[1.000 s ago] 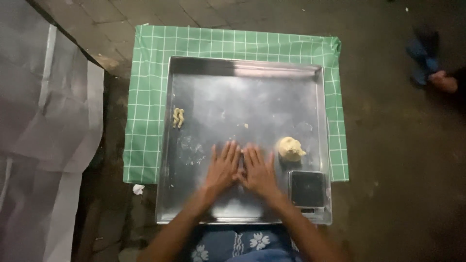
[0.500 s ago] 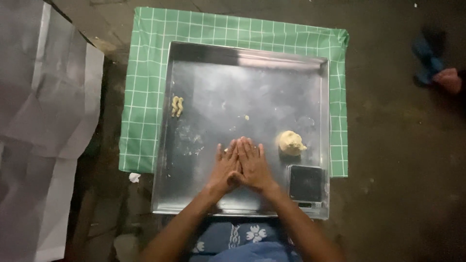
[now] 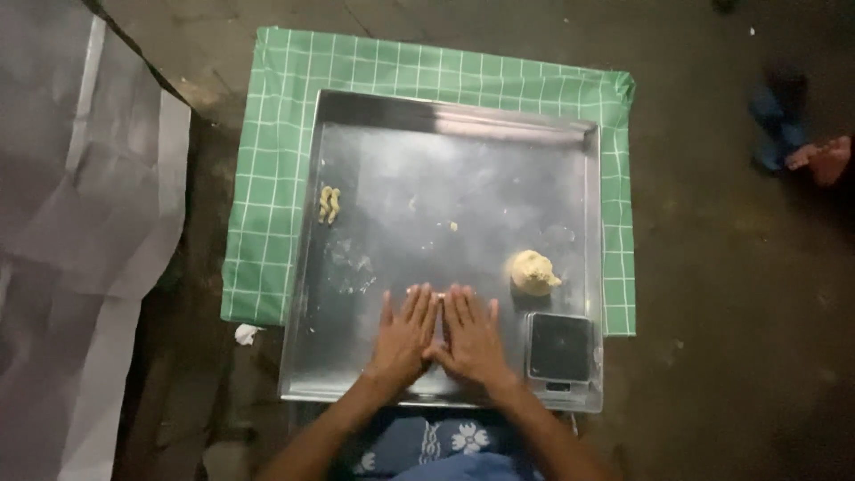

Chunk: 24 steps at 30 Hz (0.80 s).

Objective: A person is manually shaping dough by rolling it into thin ropes and twisting them into decorative bread shapes on a metal tray.

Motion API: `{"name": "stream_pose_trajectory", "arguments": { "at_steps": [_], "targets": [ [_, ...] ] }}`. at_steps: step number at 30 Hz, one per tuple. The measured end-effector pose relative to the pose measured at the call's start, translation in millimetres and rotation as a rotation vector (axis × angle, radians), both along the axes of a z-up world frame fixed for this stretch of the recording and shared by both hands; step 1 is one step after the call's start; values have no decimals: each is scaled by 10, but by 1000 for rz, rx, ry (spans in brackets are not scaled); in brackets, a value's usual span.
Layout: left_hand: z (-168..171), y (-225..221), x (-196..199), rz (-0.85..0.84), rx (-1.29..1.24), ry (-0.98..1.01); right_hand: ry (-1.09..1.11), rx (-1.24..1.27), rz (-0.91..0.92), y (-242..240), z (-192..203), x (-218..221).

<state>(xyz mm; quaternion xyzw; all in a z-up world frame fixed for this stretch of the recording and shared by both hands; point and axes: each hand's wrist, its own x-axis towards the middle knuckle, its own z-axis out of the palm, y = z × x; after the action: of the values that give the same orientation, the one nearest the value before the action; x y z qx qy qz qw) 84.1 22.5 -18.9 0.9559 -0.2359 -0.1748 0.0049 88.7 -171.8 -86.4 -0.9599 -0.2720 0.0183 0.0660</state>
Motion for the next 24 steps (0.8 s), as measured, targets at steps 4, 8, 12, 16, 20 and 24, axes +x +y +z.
{"name": "stream_pose_trajectory", "arguments": {
  "at_steps": [4,8,12,16,20,24],
  "targets": [
    [-154,-18,147,36,-25,66,134,18,-41,29,-106,120],
    [-184,27,161,62,-42,-174,66,-33,-50,96,181,193],
    [13,49,-98,92,-36,-24,209,-48,-65,10,113,-60],
    [-95,21,231,97,-34,-42,174,-86,-73,101,224,233],
    [81,40,59,111,-31,-125,107,-71,-76,63,162,133],
    [72,55,-122,124,-26,-42,168,-115,-76,30,235,-60]
  ]
}}
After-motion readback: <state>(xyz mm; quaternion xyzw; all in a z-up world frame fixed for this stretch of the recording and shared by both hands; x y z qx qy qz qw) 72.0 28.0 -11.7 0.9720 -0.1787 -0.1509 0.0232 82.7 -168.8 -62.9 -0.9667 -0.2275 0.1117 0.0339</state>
